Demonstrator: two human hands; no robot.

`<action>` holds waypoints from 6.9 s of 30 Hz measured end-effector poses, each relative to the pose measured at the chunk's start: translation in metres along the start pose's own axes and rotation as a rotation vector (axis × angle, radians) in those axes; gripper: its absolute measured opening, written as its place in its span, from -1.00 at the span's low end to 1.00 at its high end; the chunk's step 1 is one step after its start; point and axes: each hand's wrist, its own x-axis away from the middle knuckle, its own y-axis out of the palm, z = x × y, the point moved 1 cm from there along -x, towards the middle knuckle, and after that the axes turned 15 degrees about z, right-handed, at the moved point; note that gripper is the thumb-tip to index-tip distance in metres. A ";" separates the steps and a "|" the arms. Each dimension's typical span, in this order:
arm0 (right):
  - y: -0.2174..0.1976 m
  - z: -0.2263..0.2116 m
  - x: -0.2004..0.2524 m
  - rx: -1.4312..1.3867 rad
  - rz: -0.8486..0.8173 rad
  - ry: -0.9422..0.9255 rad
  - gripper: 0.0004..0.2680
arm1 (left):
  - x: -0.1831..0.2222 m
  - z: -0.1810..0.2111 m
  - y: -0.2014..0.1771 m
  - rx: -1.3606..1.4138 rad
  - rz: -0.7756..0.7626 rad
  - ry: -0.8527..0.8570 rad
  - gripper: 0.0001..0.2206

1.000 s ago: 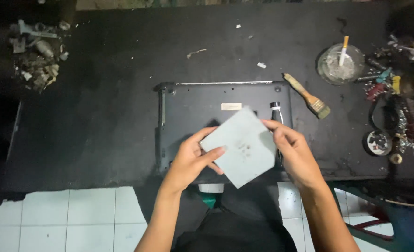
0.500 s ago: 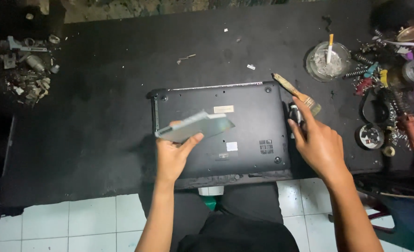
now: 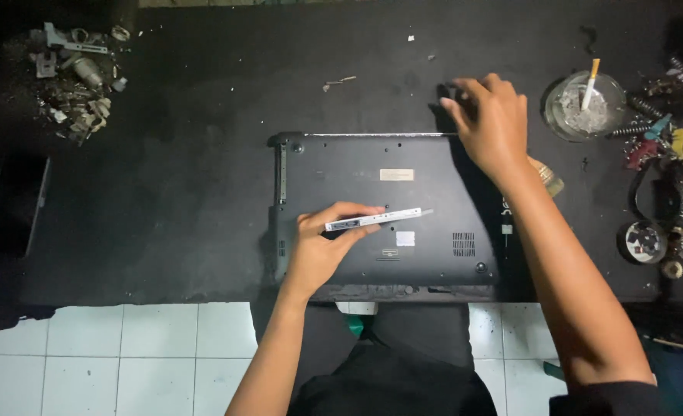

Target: The person is disassembling a laptop by removing screws from the back panel and extracting the optical drive using a screwdriver.

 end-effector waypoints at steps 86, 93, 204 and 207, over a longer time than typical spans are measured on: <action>-0.158 -0.159 0.051 -0.829 0.193 -0.045 -0.90 | 0.008 0.016 0.029 0.432 0.192 0.316 -0.85; -0.158 -0.155 0.056 -0.819 0.215 -0.032 -0.88 | 0.008 0.015 0.026 0.389 0.191 0.357 -0.89; -0.003 -0.064 -0.050 -0.967 0.443 0.851 -0.75 | -0.086 -0.026 0.023 -0.430 0.042 0.338 -0.86; 0.009 -0.059 -0.042 -0.985 0.448 0.757 -0.69 | -0.088 -0.024 0.021 -0.411 0.050 0.339 -0.86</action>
